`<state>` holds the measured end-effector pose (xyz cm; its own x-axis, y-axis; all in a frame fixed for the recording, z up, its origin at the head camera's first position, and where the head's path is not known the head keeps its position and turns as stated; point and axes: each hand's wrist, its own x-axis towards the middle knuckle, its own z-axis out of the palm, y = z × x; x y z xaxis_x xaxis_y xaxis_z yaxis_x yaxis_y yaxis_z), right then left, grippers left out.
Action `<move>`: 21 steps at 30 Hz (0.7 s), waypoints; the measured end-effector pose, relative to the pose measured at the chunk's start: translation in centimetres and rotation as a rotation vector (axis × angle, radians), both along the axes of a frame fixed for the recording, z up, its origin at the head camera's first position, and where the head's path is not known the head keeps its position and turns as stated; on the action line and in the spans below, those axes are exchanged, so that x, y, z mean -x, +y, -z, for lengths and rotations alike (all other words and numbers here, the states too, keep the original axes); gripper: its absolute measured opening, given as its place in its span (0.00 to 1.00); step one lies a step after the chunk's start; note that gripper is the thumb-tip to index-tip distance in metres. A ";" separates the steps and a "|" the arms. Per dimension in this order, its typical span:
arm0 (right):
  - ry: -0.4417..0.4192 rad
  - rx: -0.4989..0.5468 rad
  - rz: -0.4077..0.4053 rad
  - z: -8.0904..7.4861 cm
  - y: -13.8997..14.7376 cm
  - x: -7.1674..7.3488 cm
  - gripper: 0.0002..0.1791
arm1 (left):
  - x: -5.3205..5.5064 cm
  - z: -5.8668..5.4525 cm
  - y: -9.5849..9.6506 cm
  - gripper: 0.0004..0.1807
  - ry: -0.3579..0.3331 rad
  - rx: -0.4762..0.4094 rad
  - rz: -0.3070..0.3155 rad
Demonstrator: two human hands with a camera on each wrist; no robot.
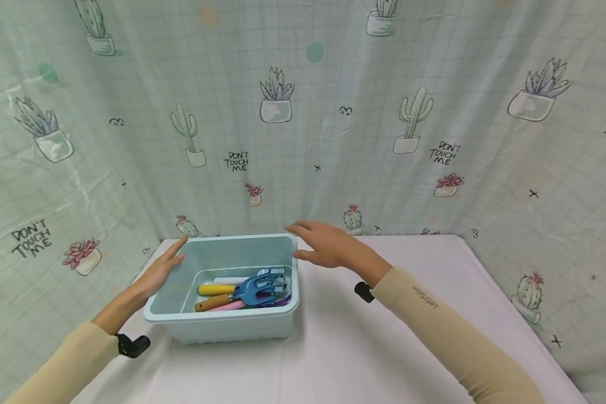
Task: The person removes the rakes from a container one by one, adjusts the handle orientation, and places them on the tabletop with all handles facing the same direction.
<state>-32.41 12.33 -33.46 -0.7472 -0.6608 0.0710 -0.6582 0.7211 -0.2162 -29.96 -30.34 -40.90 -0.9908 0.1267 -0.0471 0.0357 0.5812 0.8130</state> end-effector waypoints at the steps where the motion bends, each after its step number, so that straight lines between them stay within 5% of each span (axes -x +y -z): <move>1: -0.002 -0.002 -0.003 -0.2 -0.3 0.0 0.39 | 0.0 0.0 0.0 0.33 0.000 -0.001 -0.001; 21: -0.023 -0.040 -0.051 -2.1 -4.5 0.6 0.36 | 0.2 0.0 -0.1 0.33 0.004 0.004 -0.007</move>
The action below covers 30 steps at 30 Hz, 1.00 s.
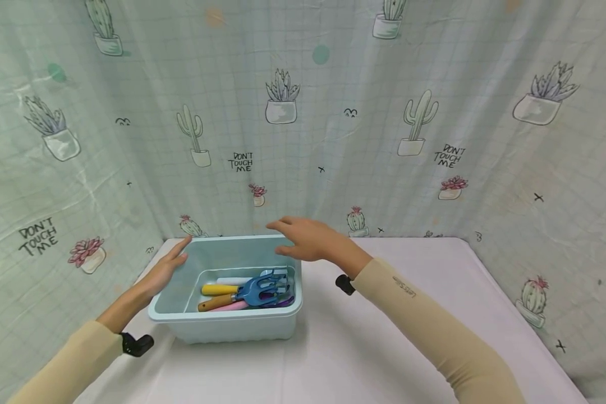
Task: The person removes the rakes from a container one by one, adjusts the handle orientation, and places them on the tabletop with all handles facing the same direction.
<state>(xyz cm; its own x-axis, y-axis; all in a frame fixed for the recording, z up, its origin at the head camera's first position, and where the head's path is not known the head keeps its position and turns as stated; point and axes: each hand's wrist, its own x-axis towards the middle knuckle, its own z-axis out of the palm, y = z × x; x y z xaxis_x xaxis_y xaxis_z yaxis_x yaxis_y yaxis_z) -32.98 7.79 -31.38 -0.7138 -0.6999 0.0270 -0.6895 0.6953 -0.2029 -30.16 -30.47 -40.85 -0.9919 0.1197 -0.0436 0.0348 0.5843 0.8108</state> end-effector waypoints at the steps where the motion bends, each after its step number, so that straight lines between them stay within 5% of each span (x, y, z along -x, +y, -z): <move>1: -0.005 -0.001 -0.002 -0.1 -0.2 0.1 0.35 | 0.0 0.0 0.0 0.33 -0.003 0.001 -0.001; 19: -0.042 -0.001 -0.079 -1.4 -4.7 1.6 0.34 | 0.0 0.1 0.1 0.33 -0.001 -0.004 -0.011; 30: -0.088 -0.001 -0.149 0.2 -8.1 2.3 0.32 | -0.1 0.0 0.2 0.33 -0.021 -0.023 -0.019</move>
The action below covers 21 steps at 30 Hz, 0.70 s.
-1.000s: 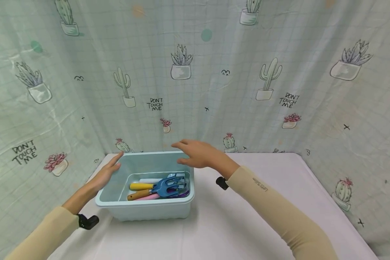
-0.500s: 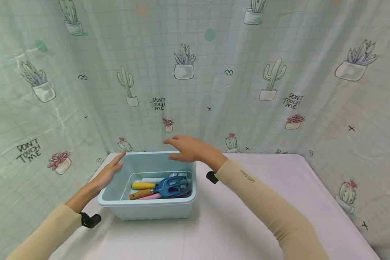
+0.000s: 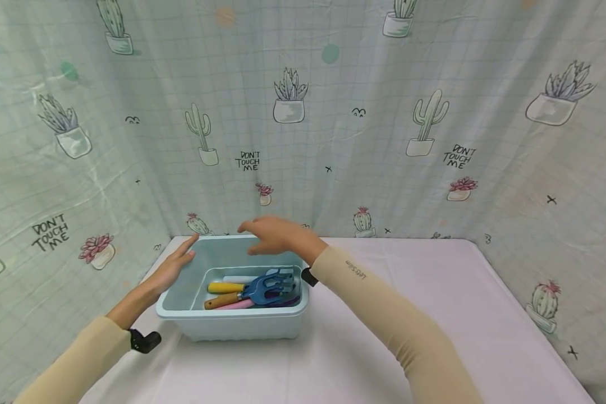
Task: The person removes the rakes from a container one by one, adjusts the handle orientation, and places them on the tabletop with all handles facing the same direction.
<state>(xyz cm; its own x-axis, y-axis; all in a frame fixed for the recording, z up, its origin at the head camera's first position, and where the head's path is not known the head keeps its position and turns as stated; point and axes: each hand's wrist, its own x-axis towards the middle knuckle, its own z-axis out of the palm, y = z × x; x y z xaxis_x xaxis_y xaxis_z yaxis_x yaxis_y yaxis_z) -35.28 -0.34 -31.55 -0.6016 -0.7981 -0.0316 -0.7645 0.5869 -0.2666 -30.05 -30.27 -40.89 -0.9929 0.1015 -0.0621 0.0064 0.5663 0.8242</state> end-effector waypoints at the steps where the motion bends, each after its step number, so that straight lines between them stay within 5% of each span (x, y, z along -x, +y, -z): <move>1: 0.003 -0.007 -0.010 0.3 -0.3 0.1 0.32 | -0.1 0.0 0.0 0.33 0.000 -0.001 -0.002; 11: -0.029 -0.048 -0.075 2.2 -3.8 0.5 0.28 | 0.0 -0.2 0.1 0.33 0.016 -0.001 -0.004; 21: -0.169 -0.061 -0.188 5.0 -6.3 0.7 0.21 | 0.1 0.1 -0.1 0.32 0.034 -0.007 -0.007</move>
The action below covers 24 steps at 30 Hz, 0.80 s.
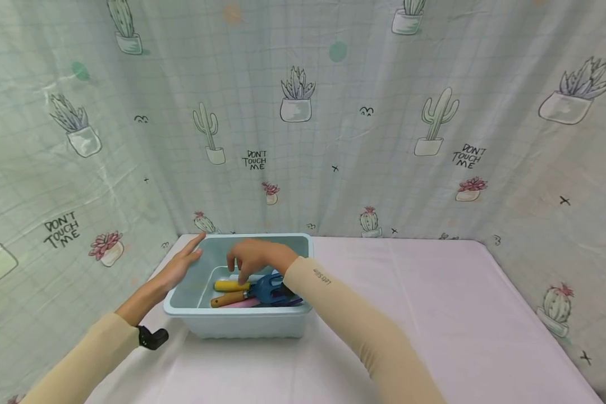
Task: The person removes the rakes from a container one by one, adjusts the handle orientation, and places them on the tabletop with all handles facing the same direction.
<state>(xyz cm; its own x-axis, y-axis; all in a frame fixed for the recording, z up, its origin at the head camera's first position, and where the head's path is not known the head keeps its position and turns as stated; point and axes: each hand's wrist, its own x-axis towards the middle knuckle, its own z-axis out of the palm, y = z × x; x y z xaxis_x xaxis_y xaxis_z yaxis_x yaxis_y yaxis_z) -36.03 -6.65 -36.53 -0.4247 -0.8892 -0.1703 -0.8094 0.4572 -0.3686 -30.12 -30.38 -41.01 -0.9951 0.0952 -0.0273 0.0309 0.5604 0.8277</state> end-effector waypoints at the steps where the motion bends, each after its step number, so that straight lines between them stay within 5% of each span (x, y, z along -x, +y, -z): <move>1: 0.002 -0.008 -0.012 0.3 -0.2 0.0 0.20 | 0.0 0.0 0.0 0.32 -0.002 0.001 0.000; 24: -0.117 -0.146 -0.023 3.2 -1.8 0.6 0.18 | -0.3 -0.1 0.2 0.33 -0.024 -0.009 -0.010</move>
